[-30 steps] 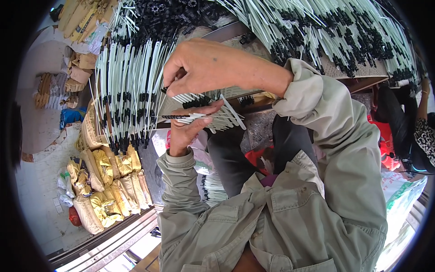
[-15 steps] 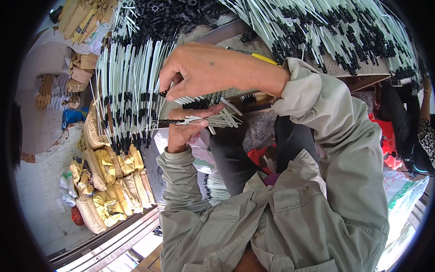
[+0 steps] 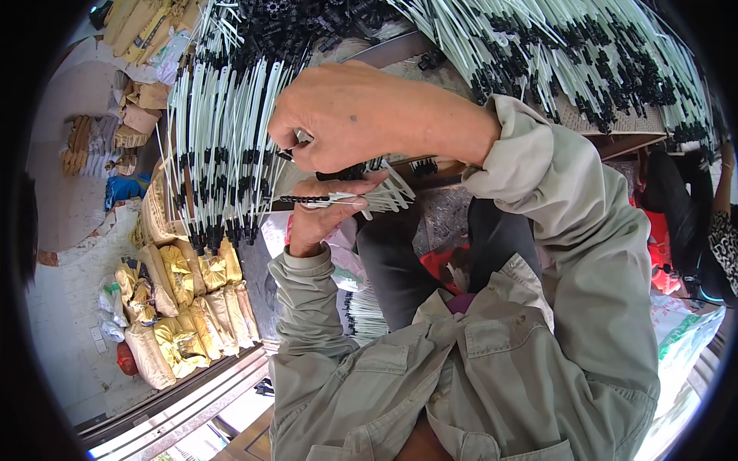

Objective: Assembling bundles of white rods into black hubs and using pliers to secure or trim them on a production floor.

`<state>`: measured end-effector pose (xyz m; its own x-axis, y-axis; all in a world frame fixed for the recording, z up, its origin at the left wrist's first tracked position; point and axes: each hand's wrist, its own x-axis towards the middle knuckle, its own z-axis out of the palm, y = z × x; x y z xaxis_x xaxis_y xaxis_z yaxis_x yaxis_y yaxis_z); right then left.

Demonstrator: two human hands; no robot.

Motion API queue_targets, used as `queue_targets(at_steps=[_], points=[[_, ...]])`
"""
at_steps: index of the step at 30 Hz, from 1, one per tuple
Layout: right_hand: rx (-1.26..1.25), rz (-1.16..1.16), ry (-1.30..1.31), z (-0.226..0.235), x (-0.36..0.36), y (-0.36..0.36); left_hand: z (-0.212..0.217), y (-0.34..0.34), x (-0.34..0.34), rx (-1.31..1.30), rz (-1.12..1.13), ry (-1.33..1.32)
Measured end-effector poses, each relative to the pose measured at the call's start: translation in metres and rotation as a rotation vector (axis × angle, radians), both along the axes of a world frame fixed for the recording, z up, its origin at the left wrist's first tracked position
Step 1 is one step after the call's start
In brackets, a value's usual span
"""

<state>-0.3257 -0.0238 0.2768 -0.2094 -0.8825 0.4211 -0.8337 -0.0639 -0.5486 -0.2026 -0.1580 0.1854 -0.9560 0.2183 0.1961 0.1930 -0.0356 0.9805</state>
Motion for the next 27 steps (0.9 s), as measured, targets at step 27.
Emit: queue_targets(at_steps=[27], points=[[0.069,0.03,0.1,-0.106,-0.002,0.02,0.003,0.003,0.001,-0.11,-0.07,0.054]])
